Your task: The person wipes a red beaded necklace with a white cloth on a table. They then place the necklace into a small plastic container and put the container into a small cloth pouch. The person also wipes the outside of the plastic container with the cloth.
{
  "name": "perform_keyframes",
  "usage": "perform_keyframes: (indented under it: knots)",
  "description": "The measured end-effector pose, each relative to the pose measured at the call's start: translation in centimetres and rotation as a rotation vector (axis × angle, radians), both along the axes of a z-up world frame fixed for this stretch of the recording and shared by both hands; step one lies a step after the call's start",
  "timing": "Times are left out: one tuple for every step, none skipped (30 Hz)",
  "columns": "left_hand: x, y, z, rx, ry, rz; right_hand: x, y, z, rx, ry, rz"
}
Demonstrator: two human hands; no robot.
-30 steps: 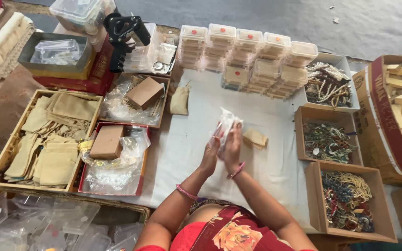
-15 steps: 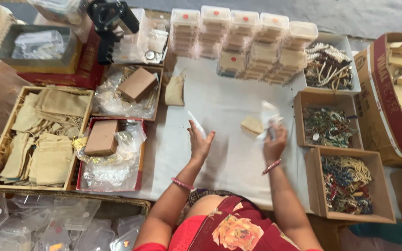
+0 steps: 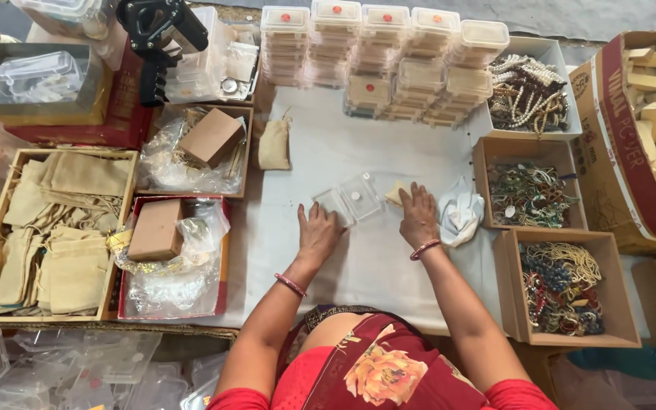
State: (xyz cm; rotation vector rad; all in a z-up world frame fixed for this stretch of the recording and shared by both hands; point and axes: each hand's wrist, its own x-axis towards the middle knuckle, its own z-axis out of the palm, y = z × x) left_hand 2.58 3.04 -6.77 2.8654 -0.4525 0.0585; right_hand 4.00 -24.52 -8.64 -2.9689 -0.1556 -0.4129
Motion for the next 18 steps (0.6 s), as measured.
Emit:
perform_keyframes:
  knots:
    - [-0.3, 0.0, 0.9, 0.001, 0.0, 0.001, 0.2, 0.1, -0.2, 0.001, 0.0, 0.001]
    - [-0.6, 0.0, 1.7, 0.024, 0.045, -0.014, 0.5, 0.2, -0.5, -0.032, -0.048, 0.035]
    - [-1.0, -0.1, 2.6, 0.046, 0.092, -0.03, 0.7, 0.3, -0.8, -0.067, -0.094, 0.07]
    - [-1.0, -0.3, 2.9, 0.047, 0.094, -0.029, 1.1, -0.2, -1.0, -0.066, -0.093, 0.07]
    - [-1.1, -0.5, 3.2, -0.048, 0.15, -0.048, 1.5, -0.6, -1.3, -0.07, -0.116, 0.101]
    - [-1.2, -0.7, 3.5, -0.142, 0.206, -0.066, 1.9, -1.1, -1.6, -0.074, -0.139, 0.132]
    - [-0.9, -0.6, 1.9, -0.144, 0.208, -0.065, 2.3, -1.3, -1.8, -0.075, -0.137, 0.134]
    - [-0.5, -0.6, 0.3, -0.197, 0.033, -0.084, 2.8, -1.6, -2.0, 0.02, -0.149, 0.117]
    - [-0.1, -0.5, -1.3, -0.249, -0.143, -0.105, 3.3, -1.8, -2.2, 0.114, -0.161, 0.101]
    - [0.0, 0.0, -1.0, -0.25, -0.143, -0.104, 3.4, -1.5, -1.1, 0.113, -0.16, 0.102]
    - [0.0, 0.5, -0.7, -0.267, -0.189, -0.033, 3.4, -1.1, -0.1, 0.336, -0.131, -0.08]
    - [0.0, 1.0, -0.5, -0.285, -0.235, 0.037, 3.4, -0.8, 0.8, 0.557, -0.1, -0.265]
    - [0.0, 1.3, -1.0, -0.284, -0.224, 0.043, 3.1, -0.4, 1.2, 0.556, -0.087, -0.264]
    - [-0.1, 1.6, -1.5, -0.392, -0.074, 0.07, 2.8, 0.0, 1.5, 0.63, -0.086, -0.154]
    - [-0.2, 2.0, -2.1, -0.497, 0.078, 0.099, 2.5, 0.5, 1.7, 0.707, -0.082, -0.044]
    - [-0.6, 1.9, -2.0, -0.494, 0.089, 0.107, 2.1, 1.6, 1.6, 0.709, -0.067, -0.044]
    - [-0.7, 1.8, -1.9, -0.497, 0.04, 0.099, 1.9, 2.7, 1.6, 0.797, 0.026, 0.036]
    - [-0.8, 1.7, -1.7, -0.499, -0.009, 0.09, 1.6, 3.9, 1.7, 0.883, 0.119, 0.117]
